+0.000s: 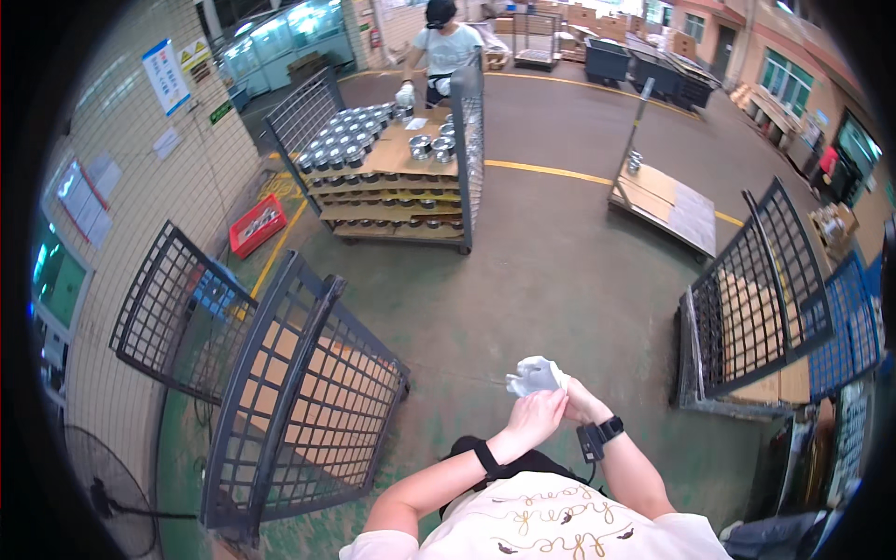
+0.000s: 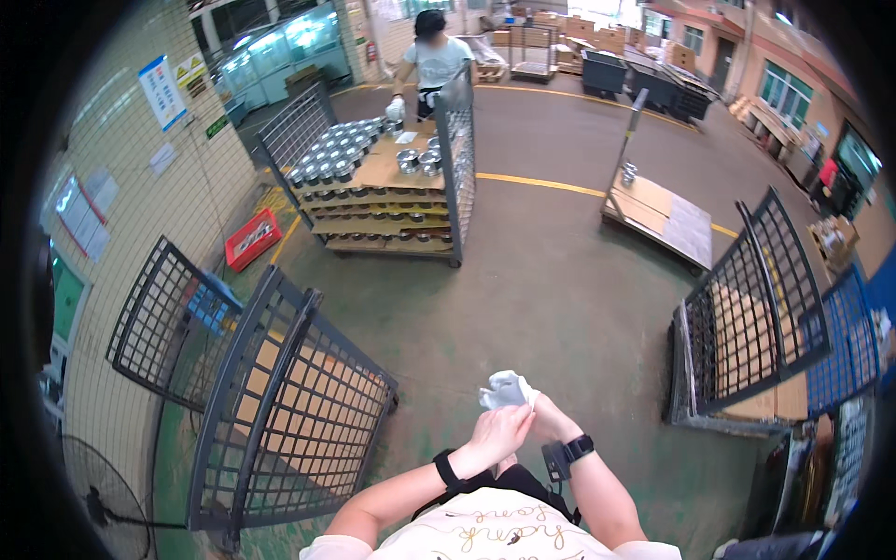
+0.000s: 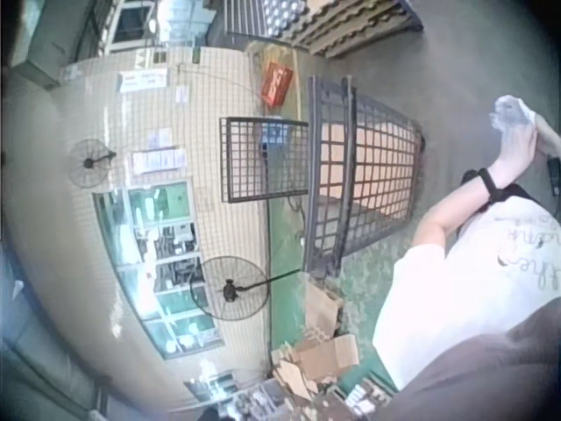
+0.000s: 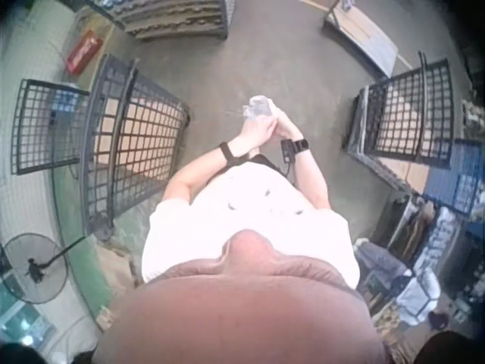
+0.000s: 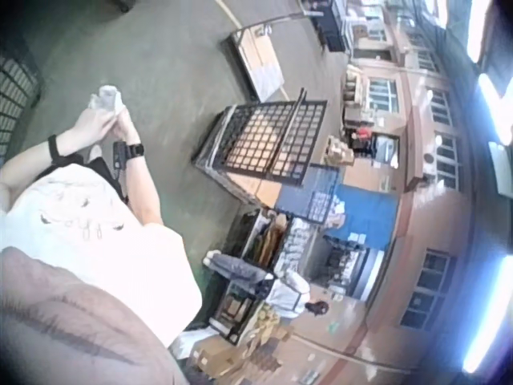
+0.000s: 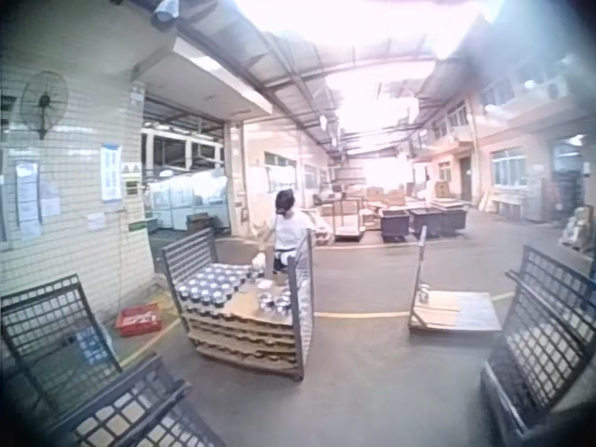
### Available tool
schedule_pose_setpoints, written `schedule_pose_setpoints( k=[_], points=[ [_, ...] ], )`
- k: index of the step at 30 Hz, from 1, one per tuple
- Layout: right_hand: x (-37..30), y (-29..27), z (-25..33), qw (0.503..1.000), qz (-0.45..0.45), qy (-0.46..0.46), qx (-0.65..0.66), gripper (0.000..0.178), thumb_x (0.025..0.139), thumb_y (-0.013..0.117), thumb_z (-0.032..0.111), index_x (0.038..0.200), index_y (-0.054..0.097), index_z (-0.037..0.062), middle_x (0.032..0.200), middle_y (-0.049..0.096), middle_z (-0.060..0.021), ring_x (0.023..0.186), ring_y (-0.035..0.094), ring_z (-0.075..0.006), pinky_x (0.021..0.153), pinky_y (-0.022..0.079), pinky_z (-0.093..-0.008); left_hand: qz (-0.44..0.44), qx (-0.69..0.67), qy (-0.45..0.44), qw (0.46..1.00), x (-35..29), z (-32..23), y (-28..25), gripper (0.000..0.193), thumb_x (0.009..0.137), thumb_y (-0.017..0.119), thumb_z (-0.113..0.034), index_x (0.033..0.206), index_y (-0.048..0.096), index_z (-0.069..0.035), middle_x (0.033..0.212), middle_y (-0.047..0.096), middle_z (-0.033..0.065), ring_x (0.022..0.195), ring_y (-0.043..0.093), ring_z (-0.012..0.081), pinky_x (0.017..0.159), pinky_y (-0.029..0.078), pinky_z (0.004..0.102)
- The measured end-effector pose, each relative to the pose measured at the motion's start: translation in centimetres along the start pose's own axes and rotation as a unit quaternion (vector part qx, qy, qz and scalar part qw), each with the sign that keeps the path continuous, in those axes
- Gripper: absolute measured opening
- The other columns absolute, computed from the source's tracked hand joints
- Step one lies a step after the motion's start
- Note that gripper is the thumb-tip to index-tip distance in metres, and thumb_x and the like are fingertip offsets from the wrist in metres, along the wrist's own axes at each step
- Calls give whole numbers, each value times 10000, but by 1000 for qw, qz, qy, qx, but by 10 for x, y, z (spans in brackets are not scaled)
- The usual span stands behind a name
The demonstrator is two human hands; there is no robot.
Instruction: The recorder retrieves items from industrial shelving, prepares a testing solution in a bowl, and then puts on gloves to inspect metallic piston parts at a workstation.
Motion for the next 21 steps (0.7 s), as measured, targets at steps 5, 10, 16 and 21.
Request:
schedule_pose_setpoints(
  k=[5,10,16,21],
  points=[
    [105,-67,31,992,-51,23,-111,403,998,454,370,1238,539,57,1204,588,-84,1061,578,-233,931,468,-374,23,29,-37,999,59,52,23,185,915,520,-228,832,568,-70,694,622,155,657,627,361,557,491,484],
    [188,-38,70,997,18,70,25,327,997,462,355,1176,560,100,1182,593,-131,1080,583,-277,958,472,-437,18,32,-76,996,126,115,-18,181,912,518,-227,835,573,-73,690,621,155,654,625,363,564,489,492],
    [280,5,160,981,48,-2,188,307,979,489,357,1192,564,149,1288,559,-94,1166,536,-273,1032,425,-424,35,9,-41,999,217,186,-43,173,906,526,-237,851,589,-85,694,631,143,657,628,360,582,499,479],
    [366,-1,176,989,-25,56,131,500,965,456,420,1327,483,76,1397,471,-120,1243,484,-293,1082,369,-456,106,-16,-9,994,288,228,-61,202,907,533,-250,811,608,-88,709,638,143,671,631,362,598,495,477]
  ],
)
Point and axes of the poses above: each hand's wrist, its own x-axis towards the middle knuckle, its own y-axis out of the palm, z = x × y, the point moved 9 cm from there along x, towards the middle knuckle
